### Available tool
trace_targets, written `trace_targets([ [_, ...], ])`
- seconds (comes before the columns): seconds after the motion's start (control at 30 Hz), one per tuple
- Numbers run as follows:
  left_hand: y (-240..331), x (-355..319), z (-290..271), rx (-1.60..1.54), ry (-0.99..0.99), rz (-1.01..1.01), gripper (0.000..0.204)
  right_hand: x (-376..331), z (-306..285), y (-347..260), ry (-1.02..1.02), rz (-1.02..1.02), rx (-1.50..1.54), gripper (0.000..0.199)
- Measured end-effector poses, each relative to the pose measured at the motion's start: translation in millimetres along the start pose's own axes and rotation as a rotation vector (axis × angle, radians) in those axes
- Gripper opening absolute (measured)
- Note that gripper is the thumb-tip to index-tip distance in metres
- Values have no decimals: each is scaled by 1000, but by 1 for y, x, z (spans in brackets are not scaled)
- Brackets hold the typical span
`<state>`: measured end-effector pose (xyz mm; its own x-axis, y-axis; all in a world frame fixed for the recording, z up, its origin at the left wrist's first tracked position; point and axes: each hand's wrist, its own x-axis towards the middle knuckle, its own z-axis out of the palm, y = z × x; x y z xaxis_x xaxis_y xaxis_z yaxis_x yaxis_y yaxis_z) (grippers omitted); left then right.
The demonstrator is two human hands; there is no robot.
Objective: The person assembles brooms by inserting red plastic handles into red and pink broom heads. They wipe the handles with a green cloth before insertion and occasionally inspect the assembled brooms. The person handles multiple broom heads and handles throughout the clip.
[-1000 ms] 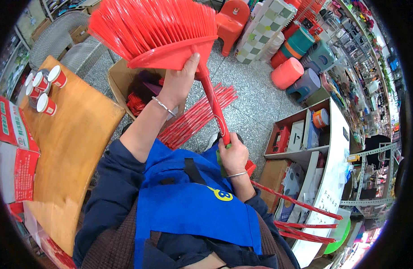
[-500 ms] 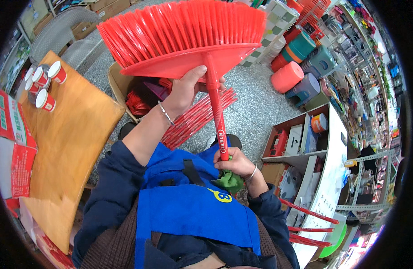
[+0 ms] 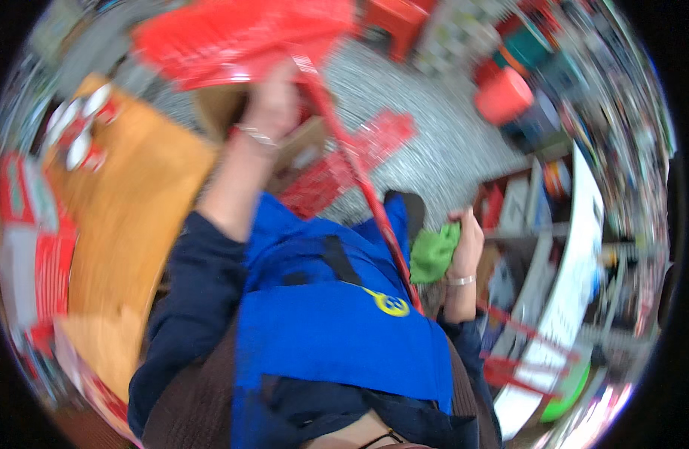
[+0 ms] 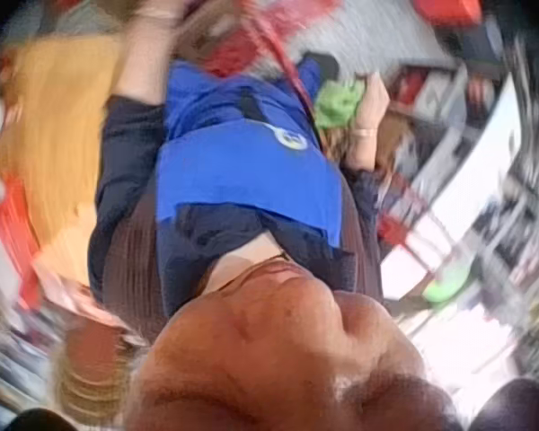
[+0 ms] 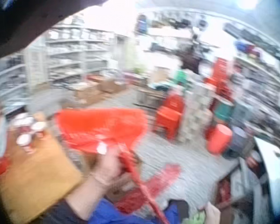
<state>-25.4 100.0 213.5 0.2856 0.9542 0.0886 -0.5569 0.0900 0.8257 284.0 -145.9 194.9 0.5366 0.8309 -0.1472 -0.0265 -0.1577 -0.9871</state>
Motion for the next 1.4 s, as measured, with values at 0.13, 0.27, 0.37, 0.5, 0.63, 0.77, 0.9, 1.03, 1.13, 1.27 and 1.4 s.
trace_targets([
  [0.13, 29, 10, -35, 32, 182, -133, 41, -19, -71, 12, 25, 233, 429, 34],
  [0.27, 38, 18, -47, 245, 412, -86, 46, -70, -131, 23, 167, 118, 247, 34],
  [0.37, 43, 21, -57, 254, 465, -99, 47, -109, -157, 42, 316, 273, -43, 24],
  [0.5, 42, 26, -74, 246, 409, -92, 48, -133, -159, 92, 348, 147, -721, 15],
  [0.63, 45, 30, -92, 247, 467, -34, 51, -135, -140, 122, 255, 254, -890, 17],
  [0.77, 68, 33, -119, 174, 472, -12, 52, -110, -112, 111, 29, 271, -655, 26],
  [0.9, 82, 41, -149, 147, 499, 75, 49, -67, -65, 98, -243, 224, -1143, 52],
  [1.03, 86, 37, -164, 47, 495, 120, 48, -29, -33, 110, -356, 178, -1320, 43],
  [1.13, 91, 31, -166, 41, 502, 153, 49, -17, -35, 121, -242, 127, -1112, 37],
  [1.27, 100, 32, -161, -3, 527, 126, 48, -1, -74, 107, 270, -6, -845, 28],
  [1.4, 98, 38, -144, -53, 490, 93, 48, -17, -123, 94, 517, -224, -623, 25],
])
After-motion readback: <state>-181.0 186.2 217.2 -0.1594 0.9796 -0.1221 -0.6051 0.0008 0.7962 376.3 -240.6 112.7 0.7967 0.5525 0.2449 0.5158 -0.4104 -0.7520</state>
